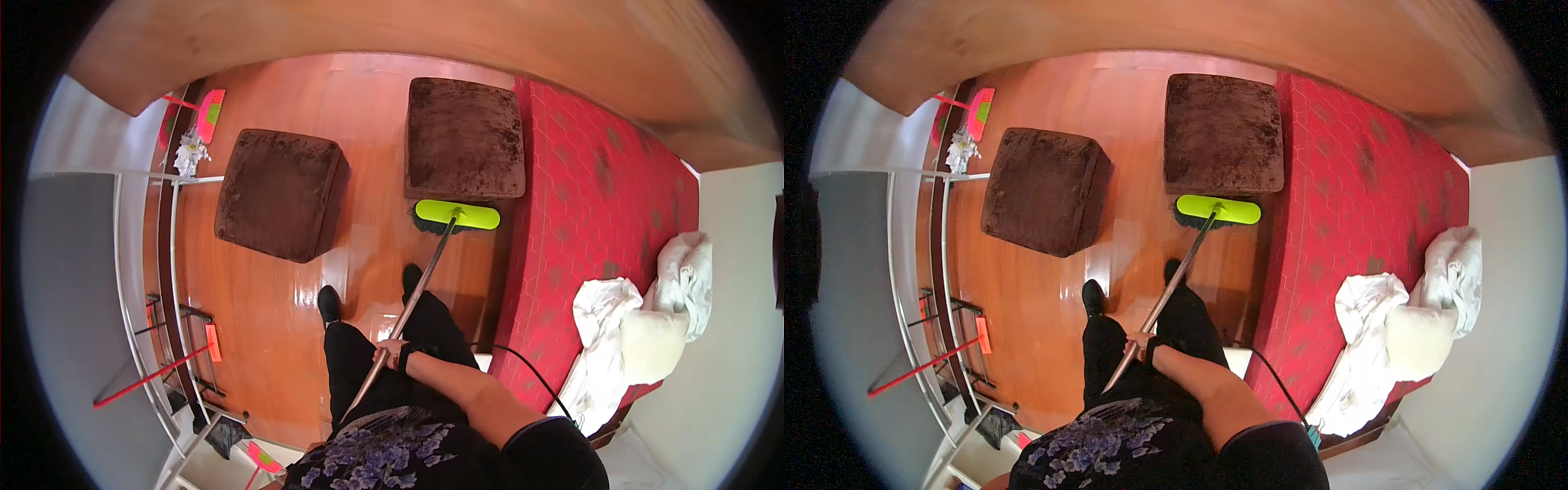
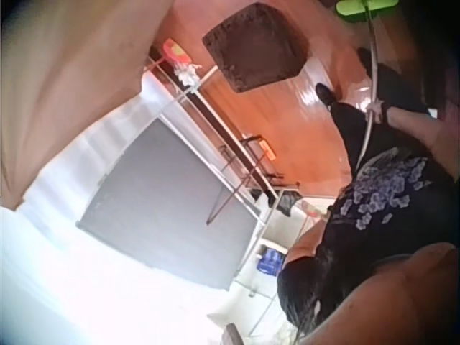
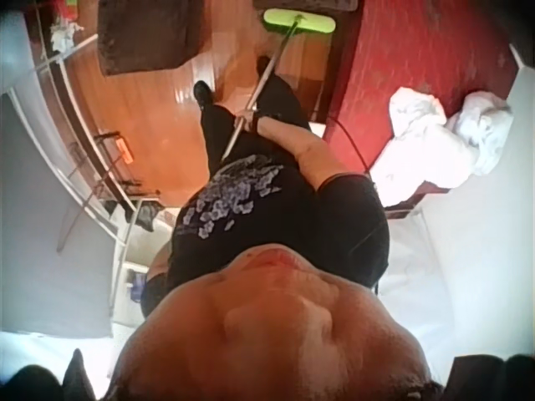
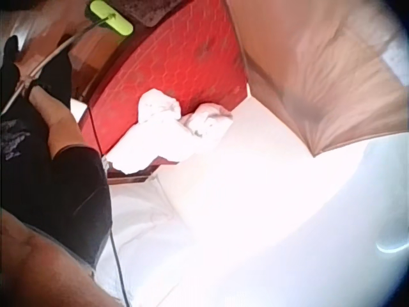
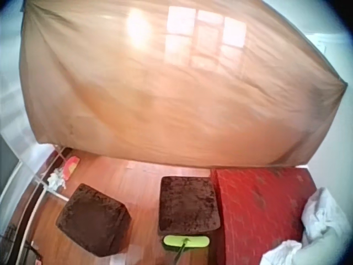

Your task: Sweeping the floor in a bedroom using a broom.

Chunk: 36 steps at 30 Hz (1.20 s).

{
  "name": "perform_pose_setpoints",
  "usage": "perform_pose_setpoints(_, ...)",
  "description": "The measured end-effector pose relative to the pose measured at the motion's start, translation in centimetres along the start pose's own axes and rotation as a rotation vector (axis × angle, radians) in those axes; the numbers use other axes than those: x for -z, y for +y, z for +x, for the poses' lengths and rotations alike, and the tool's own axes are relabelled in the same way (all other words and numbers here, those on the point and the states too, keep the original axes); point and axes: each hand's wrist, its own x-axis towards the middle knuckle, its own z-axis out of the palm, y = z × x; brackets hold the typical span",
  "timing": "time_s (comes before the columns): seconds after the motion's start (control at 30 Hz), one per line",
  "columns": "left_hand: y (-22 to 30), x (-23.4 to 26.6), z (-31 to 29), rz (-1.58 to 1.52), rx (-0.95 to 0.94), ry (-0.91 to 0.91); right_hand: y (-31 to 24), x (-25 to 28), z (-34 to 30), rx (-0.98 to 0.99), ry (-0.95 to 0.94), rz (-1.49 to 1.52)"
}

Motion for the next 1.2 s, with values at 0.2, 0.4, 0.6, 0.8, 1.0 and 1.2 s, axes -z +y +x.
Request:
perform_pose_setpoints(0.2, 0.4, -4.1, 1.3, -0.108, -0.067, 0.015, -4.0, 3.9, 1.5, -0.036, -0.078, -0.356)
perform_pose_setpoints(0.4, -0.3, -5.6, 3.2, -0.250, -0.139, 0.034, -6.5, 2.3, -0.5, 0.185, -0.123, -0.043)
perform_pose_setpoints(0.6, 11.0, 0.1, -3.6, -0.014, -0.298, 0.138, -6.4, 0.7, -1.1, 0.218, -0.109, 0.047)
perform_pose_setpoints(0.8, 8.7, 3.6, -7.0, 0.093, -0.154, 0.164, -1.8, -2.5, 1.2, 0.222, -0.076, 0.056)
perform_pose_setpoints(1.0, 3.1, 7.3, -13.6, 0.103, -0.071, 0.131, 8.0, -6.8, 3.4, 0.085, -0.140, 0.031)
perform_pose_setpoints(1.2, 1.1, 12.7, -18.0, 0.498, -0.209, 0.425, 11.5, -11.7, 1.4, 0.008, -0.463, 0.196)
